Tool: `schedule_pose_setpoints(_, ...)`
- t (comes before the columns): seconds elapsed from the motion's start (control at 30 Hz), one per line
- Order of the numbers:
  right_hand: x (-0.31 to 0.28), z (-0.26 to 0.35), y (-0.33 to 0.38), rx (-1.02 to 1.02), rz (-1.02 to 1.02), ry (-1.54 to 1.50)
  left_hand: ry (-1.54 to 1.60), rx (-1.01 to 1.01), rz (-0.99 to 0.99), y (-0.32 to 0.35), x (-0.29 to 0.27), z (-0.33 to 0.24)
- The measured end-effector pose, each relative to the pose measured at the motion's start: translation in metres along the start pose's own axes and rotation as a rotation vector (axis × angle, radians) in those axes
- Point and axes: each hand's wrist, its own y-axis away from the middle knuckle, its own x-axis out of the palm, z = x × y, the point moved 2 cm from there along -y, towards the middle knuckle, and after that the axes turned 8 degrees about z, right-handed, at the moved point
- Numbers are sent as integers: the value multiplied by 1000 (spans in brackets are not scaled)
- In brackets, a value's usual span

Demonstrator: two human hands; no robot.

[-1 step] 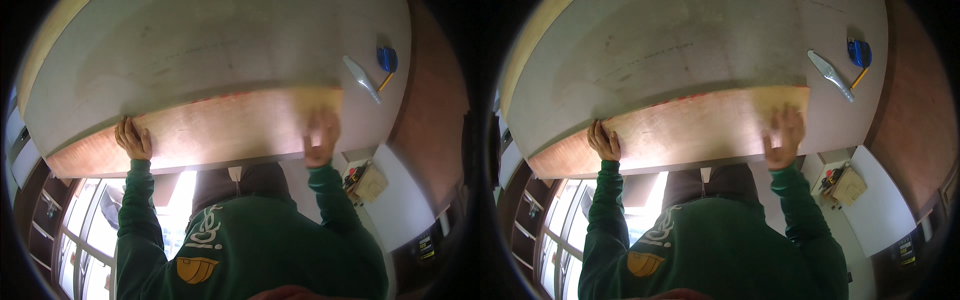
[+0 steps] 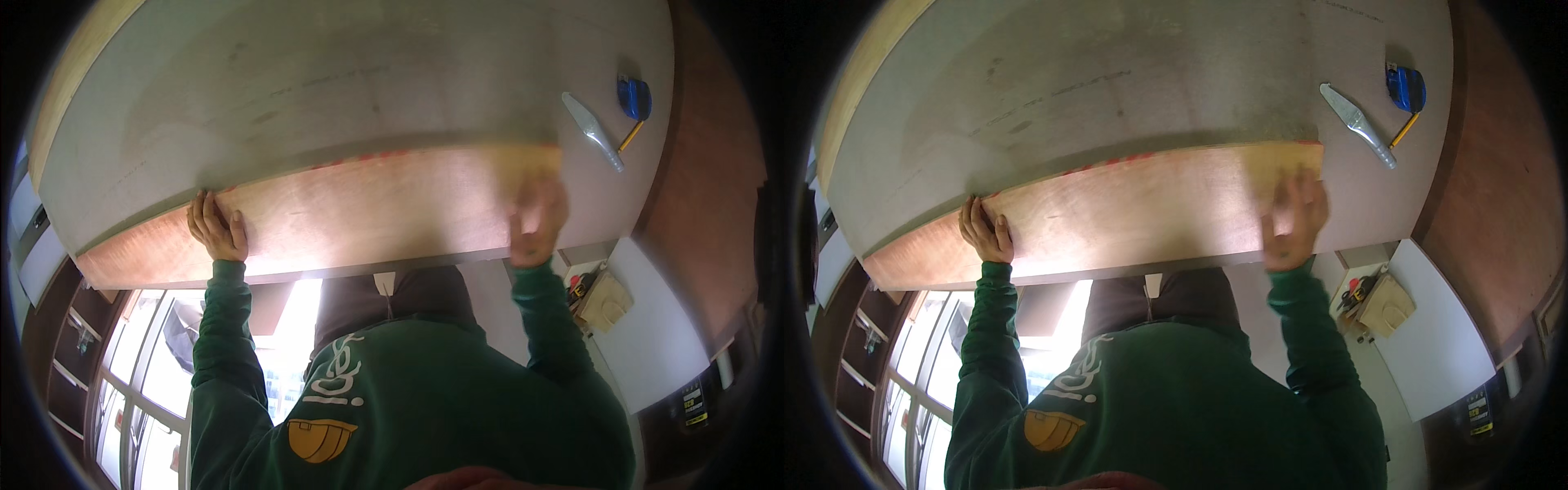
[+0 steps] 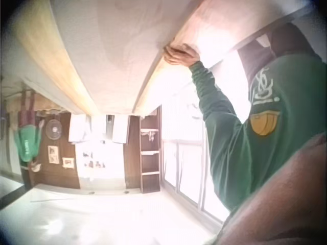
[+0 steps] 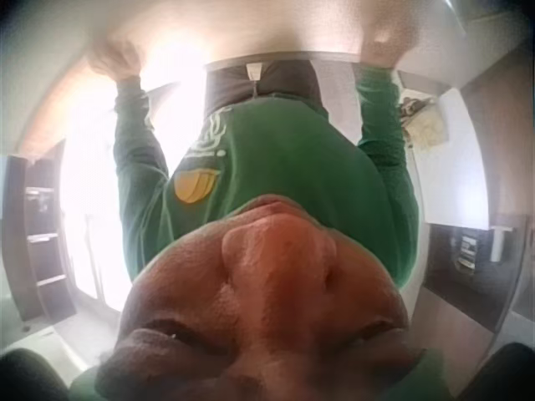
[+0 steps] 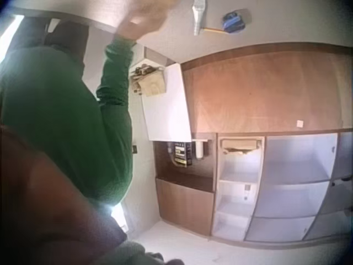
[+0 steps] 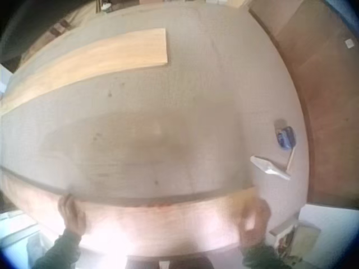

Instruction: The person places a wooden board onto a work surface and then uses a blade to score a line across the board's surface.

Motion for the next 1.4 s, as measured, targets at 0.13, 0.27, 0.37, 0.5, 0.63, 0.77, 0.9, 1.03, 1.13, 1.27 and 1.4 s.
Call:
schedule_pose_setpoints(0.13, -23, -62, -25, 243, -86, 13, 7, 0, 9, -5, -3, -3)
schedule_pose_setpoints(0.27, -21, -73, -29, 383, -39, -149, 23, -4, 4, -4, -4, -3)
schedule_pose_setpoints(0.37, -11, -75, -29, 447, 9, -305, 2, -23, 39, -8, -4, 2)
schedule_pose_setpoints(0.5, 4, -83, -28, 491, 40, -445, -31, -29, 44, -21, -7, -3)
schedule_pose_setpoints(0.63, 24, -117, -17, 553, 23, -499, -3, -14, -10, -18, -3, 3)
schedule_pose_setpoints(0.77, 20, -98, -21, 481, -38, -570, 13, 5, -40, -25, -6, -1)
schedule_pose_setpoints(0.9, 10, -130, -21, 450, 73, -456, -11, -9, -26, -17, -10, 7)
schedule_pose_setpoints(1.03, -35, -168, -49, 316, -50, 5, 34, -153, -63, -11, -15, 5)
schedule_pose_setpoints(1.13, -57, -178, -72, -27, 49, 295, 54, -398, -154, -2, -17, -9)
schedule_pose_setpoints(1.27, -58, -202, -80, -48, 143, 439, 141, -642, -200, 35, -3, -8)
schedule_pose_setpoints(1.4, -58, -212, -87, -2, 210, 471, 95, -702, -79, 36, -5, -6)
